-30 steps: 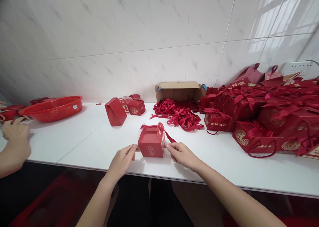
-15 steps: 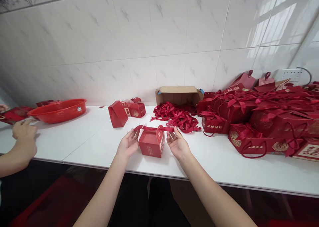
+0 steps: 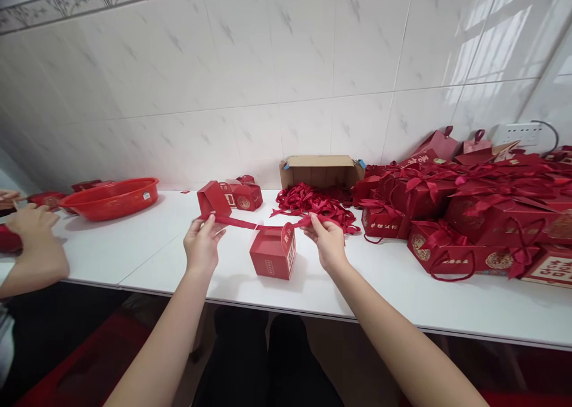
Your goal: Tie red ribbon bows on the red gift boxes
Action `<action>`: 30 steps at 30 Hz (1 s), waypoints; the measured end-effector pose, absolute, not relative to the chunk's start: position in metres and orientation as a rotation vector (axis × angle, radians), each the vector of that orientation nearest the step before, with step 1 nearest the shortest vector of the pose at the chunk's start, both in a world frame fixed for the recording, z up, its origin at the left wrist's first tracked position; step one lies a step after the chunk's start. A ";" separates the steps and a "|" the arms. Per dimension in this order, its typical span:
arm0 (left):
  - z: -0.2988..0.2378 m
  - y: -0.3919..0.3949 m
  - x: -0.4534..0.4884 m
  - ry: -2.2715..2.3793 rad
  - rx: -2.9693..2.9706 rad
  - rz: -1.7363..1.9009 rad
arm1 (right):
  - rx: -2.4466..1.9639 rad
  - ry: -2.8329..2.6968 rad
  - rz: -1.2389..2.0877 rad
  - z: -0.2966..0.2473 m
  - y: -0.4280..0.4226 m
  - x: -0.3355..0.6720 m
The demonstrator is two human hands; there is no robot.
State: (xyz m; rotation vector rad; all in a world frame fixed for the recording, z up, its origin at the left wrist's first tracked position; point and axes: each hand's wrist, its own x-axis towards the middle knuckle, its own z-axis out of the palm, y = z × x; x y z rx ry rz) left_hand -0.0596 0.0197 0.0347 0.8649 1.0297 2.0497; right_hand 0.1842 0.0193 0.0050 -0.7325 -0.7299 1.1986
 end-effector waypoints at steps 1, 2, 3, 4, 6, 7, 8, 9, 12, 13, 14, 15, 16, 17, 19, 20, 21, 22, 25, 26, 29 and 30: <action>0.041 0.020 -0.060 1.050 0.939 2.067 | -0.767 -0.815 1.137 0.010 0.022 0.186; 0.047 0.021 -0.061 1.060 0.994 2.072 | -0.803 -0.898 1.072 0.016 0.025 0.188; 0.054 0.021 -0.060 1.068 1.040 2.071 | -0.836 -0.977 1.004 0.022 0.027 0.190; 0.061 0.021 -0.059 1.075 1.082 2.066 | -0.861 -1.047 0.938 0.029 0.030 0.192; 0.075 0.020 -0.055 1.082 1.161 2.049 | -0.868 -1.164 0.827 0.043 0.033 0.195; 0.082 0.019 -0.051 1.080 1.197 2.043 | -0.859 -1.210 0.778 0.050 0.034 0.196; 0.088 0.018 -0.048 1.074 1.233 2.038 | -0.852 -1.251 0.728 0.058 0.035 0.197; 0.094 0.017 -0.045 1.064 1.269 2.036 | -0.851 -1.287 0.677 0.065 0.036 0.198; 0.109 0.015 -0.037 1.023 1.373 2.024 | -0.836 -1.366 0.572 0.084 0.037 0.198; 0.112 0.015 -0.035 1.018 1.396 2.012 | -0.813 -1.380 0.566 0.089 0.038 0.197; 0.116 0.016 -0.033 1.017 1.410 2.000 | -0.782 -1.387 0.580 0.094 0.038 0.196; 0.119 0.016 -0.032 1.017 1.417 1.989 | -0.751 -1.390 0.604 0.098 0.039 0.194; 0.122 0.017 -0.031 1.015 1.419 1.981 | -0.726 -1.390 0.628 0.101 0.040 0.193; 0.124 0.017 -0.031 1.011 1.421 1.974 | -0.706 -1.390 0.649 0.104 0.041 0.191; 0.128 0.018 -0.029 0.992 1.424 1.962 | -0.668 -1.386 0.677 0.109 0.043 0.188; 0.129 0.018 -0.028 0.982 1.428 1.956 | -0.653 -1.386 0.693 0.112 0.044 0.187; 0.131 0.018 -0.027 0.976 1.433 1.949 | -0.639 -1.385 0.715 0.114 0.044 0.186; 0.132 0.017 -0.026 0.974 1.439 1.940 | -0.629 -1.380 0.744 0.116 0.044 0.186; 0.134 0.017 -0.024 0.960 1.458 1.928 | -0.619 -1.357 0.816 0.121 0.043 0.186; 0.135 0.017 -0.024 0.939 1.467 1.919 | -0.610 -1.353 0.832 0.123 0.042 0.187; 0.137 0.017 -0.023 0.855 1.499 1.871 | -0.580 -1.363 0.885 0.125 0.041 0.187; 0.137 0.017 -0.023 0.836 1.506 1.851 | -0.570 -1.364 0.898 0.125 0.040 0.188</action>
